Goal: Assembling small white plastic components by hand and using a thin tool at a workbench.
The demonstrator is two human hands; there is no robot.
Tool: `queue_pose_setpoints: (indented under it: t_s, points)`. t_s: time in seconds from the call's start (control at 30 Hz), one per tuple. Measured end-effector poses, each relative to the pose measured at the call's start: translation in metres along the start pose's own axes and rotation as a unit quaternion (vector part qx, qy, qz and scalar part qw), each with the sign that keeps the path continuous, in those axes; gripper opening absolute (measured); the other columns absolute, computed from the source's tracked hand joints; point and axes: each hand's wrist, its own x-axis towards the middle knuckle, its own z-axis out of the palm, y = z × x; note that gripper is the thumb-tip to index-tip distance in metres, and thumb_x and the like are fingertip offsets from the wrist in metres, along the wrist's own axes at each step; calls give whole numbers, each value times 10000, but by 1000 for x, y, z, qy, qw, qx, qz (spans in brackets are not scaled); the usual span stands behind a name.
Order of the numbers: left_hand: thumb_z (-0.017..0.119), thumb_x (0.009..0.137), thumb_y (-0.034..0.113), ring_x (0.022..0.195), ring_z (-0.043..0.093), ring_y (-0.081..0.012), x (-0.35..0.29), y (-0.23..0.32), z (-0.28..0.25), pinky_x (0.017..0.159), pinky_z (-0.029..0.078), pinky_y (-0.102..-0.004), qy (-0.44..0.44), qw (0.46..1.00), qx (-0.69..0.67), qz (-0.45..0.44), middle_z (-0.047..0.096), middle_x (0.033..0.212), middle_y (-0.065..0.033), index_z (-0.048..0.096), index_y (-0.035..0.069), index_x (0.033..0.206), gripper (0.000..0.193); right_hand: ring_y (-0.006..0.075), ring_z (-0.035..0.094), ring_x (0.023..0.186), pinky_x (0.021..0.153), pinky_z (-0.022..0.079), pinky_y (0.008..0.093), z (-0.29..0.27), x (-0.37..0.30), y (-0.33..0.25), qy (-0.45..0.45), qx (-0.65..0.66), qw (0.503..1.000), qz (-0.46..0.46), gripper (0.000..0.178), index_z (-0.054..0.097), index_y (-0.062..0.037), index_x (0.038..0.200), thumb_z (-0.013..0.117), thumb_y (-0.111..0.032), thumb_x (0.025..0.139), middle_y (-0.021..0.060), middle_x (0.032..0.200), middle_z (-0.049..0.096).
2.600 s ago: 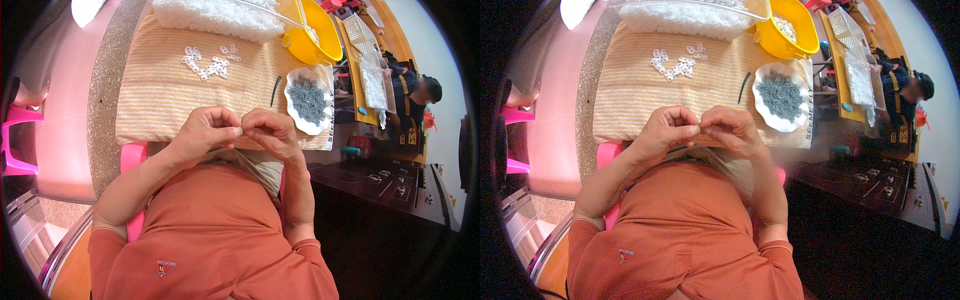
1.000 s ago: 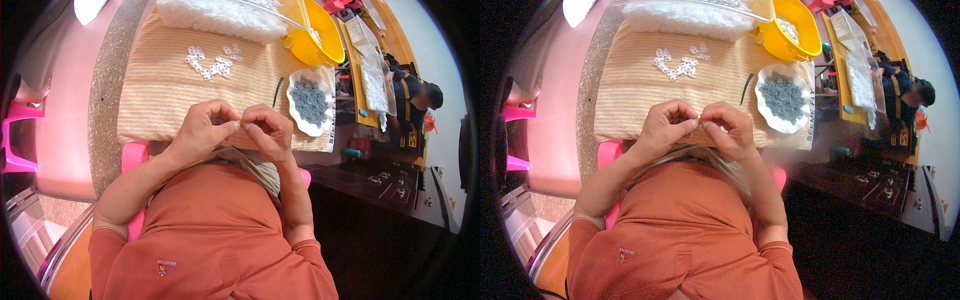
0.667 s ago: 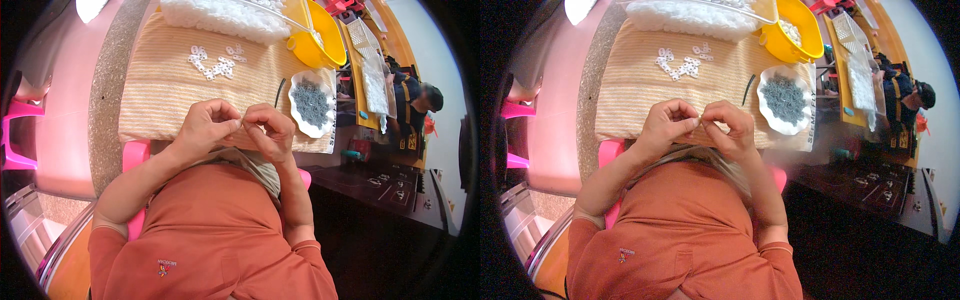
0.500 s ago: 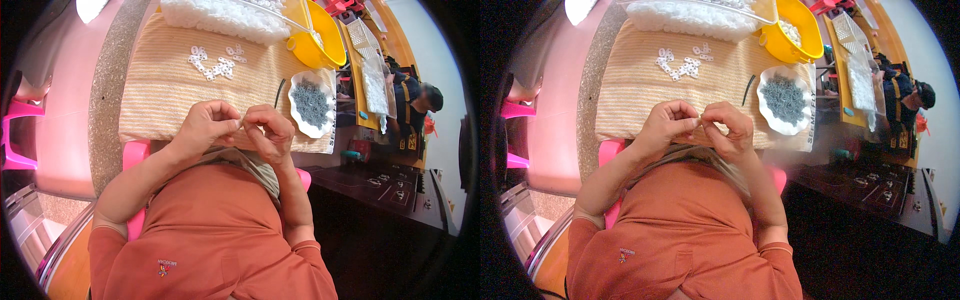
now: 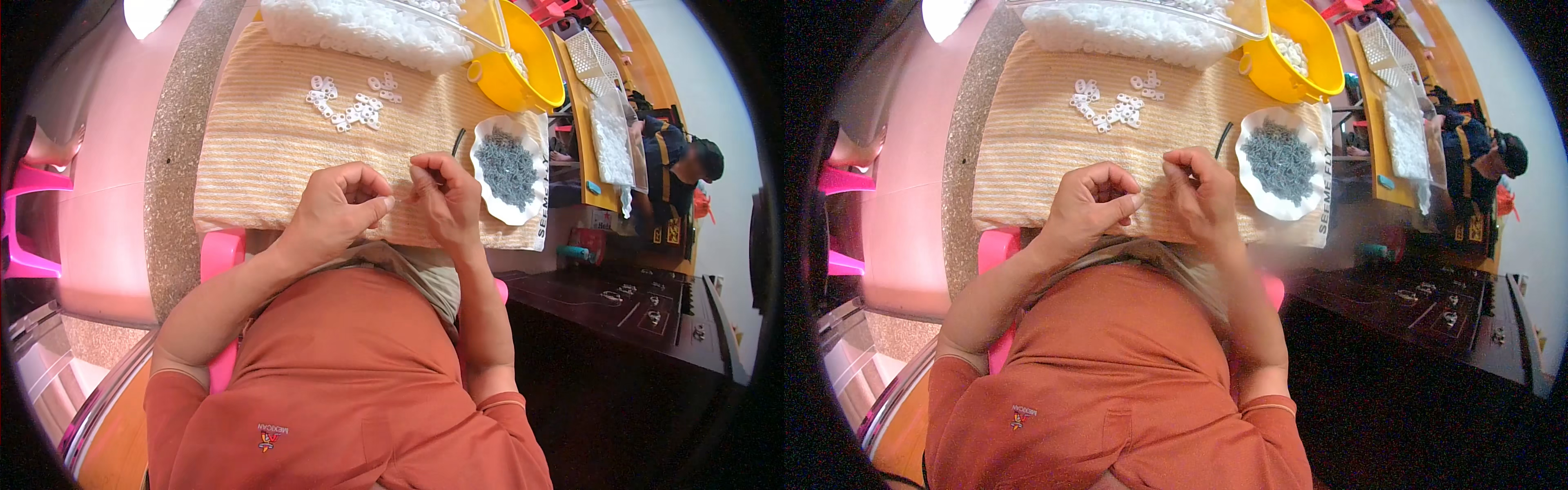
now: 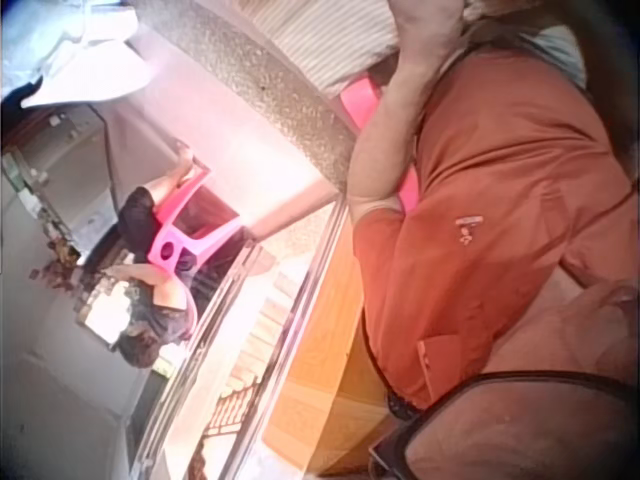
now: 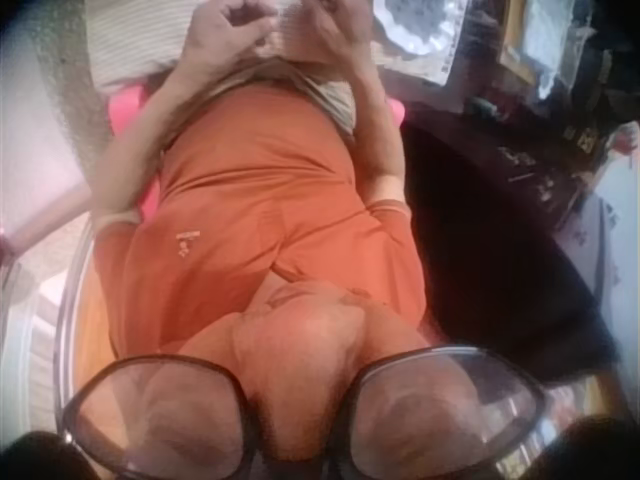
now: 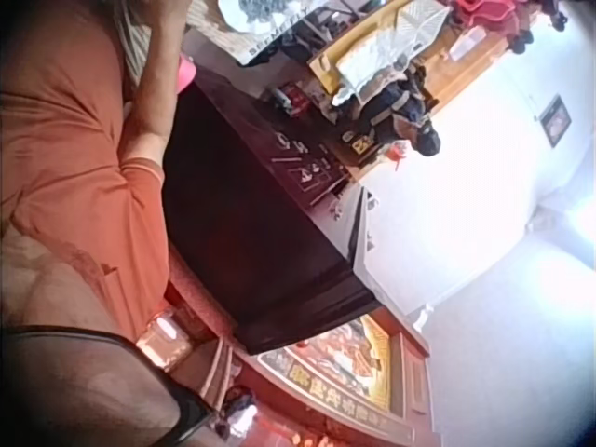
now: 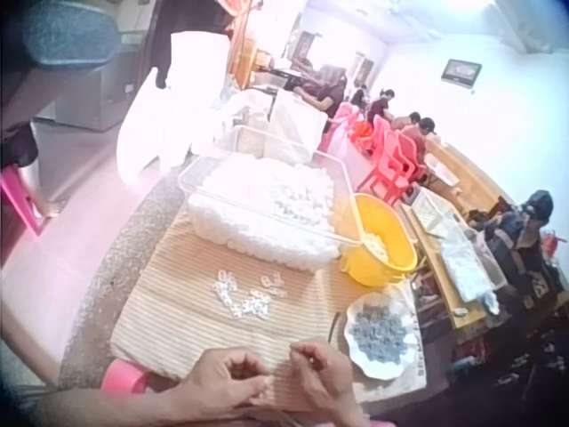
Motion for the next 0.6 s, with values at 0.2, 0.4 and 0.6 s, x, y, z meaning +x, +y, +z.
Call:
queue_pose_setpoints:
  t_s: [0.2,0.4,0.6]
  points:
    - [670,849,59,629,557,-52,0,0,1,567,492,-197,11,1000,-20,1,607,763,-2,604,15,898,93,175,607,639,584,479,288,-4,23,-1,14,-135,990,-31,94,651,-13,915,658,-82,851,116,777,639]
    - [675,845,63,628,559,-55,2,-1,0,575,486,-201,26,999,-45,8,613,767,-3,609,15,904,101,163,574,587,565,470,283,-7,31,6,17,-155,986,-50,133,660,-10,933,658,-121,859,109,757,644]
    - [671,850,70,646,565,-61,-1,6,0,588,490,-206,34,997,-72,-12,615,779,-4,613,18,914,101,42,530,599,492,438,191,-4,1,-13,-99,165,978,77,167,654,21,1022,621,-94,906,3,775,609]
